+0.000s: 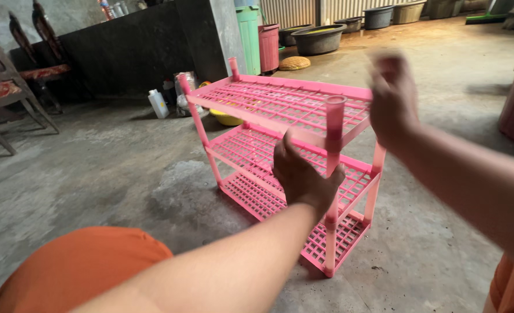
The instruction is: The person assembles a pink plastic three-tier rack by inserting vertical poles into the shelf frames and securing them. The person repeatedly lifts, rotates, and aligns the rack to connect all parts.
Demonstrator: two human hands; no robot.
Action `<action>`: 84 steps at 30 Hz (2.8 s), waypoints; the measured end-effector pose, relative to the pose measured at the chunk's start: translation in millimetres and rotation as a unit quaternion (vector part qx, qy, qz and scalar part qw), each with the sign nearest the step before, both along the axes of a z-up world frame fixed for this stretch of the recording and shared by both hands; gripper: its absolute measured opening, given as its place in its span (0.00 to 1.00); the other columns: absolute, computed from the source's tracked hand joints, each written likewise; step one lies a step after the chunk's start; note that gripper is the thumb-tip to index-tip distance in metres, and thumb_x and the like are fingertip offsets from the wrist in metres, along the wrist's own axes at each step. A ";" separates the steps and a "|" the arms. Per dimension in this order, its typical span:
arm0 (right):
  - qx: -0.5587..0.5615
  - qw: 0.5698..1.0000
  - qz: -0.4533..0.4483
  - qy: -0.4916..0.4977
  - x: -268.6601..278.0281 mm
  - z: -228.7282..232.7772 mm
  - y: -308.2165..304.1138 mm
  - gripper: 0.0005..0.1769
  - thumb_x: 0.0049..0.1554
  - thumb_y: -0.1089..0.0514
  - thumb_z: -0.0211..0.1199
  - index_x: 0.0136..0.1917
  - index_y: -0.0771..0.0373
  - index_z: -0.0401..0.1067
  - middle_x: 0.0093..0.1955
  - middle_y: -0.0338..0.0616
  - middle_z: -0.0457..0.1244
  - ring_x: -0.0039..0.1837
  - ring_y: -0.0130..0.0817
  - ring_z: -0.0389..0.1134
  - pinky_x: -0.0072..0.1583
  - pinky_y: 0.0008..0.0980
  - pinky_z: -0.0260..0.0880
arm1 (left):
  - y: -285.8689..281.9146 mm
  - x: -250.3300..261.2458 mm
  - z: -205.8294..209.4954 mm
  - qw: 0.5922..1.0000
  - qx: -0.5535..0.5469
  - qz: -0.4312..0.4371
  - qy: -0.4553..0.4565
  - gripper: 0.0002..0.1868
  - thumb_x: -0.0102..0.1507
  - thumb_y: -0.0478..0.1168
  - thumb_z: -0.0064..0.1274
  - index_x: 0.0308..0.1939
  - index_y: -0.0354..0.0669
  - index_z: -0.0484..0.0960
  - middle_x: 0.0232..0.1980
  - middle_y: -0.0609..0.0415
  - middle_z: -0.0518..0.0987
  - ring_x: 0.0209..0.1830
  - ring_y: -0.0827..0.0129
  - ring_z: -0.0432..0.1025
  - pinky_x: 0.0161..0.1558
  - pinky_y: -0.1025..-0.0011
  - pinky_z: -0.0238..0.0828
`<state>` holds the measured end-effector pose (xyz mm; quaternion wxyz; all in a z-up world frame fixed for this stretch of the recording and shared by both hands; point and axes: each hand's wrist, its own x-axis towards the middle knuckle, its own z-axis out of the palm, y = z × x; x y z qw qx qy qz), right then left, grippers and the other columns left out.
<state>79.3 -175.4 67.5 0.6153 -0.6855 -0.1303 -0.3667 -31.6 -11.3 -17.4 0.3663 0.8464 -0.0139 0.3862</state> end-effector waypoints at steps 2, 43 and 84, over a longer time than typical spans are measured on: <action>-0.001 0.998 -0.032 0.047 -6.5 -72.8 -23.7 0.06 0.69 0.61 0.49 0.59 0.62 0.58 0.51 0.41 0.59 0.53 0.31 0.60 0.52 0.35 0.64 | -9.6 4.3 -10.5 0.984 -0.130 -0.052 0.113 0.61 0.48 0.53 0.72 0.74 0.43 0.47 0.67 0.43 0.63 0.68 0.51 0.59 0.66 0.55 0.57; 0.031 0.839 0.385 0.383 -58.7 -74.9 61.1 0.22 0.52 0.57 0.63 0.23 0.57 0.54 0.20 0.36 0.48 0.21 0.30 0.47 0.26 0.34 0.44 | -16.0 72.2 92.6 0.790 -0.404 -0.412 0.210 0.18 0.63 0.52 0.57 0.24 0.56 0.69 0.18 0.66 0.58 0.14 0.77 0.50 0.18 0.71 0.47; -0.129 0.849 0.330 0.392 -75.6 -82.2 96.1 0.20 0.54 0.47 0.68 0.38 0.66 0.69 0.29 0.44 0.63 0.31 0.36 0.65 0.36 0.38 0.64 | 31.8 51.3 77.0 0.803 -0.445 -0.365 0.153 0.20 0.62 0.47 0.55 0.20 0.52 0.65 0.14 0.64 0.59 0.10 0.75 0.54 0.15 0.70 0.48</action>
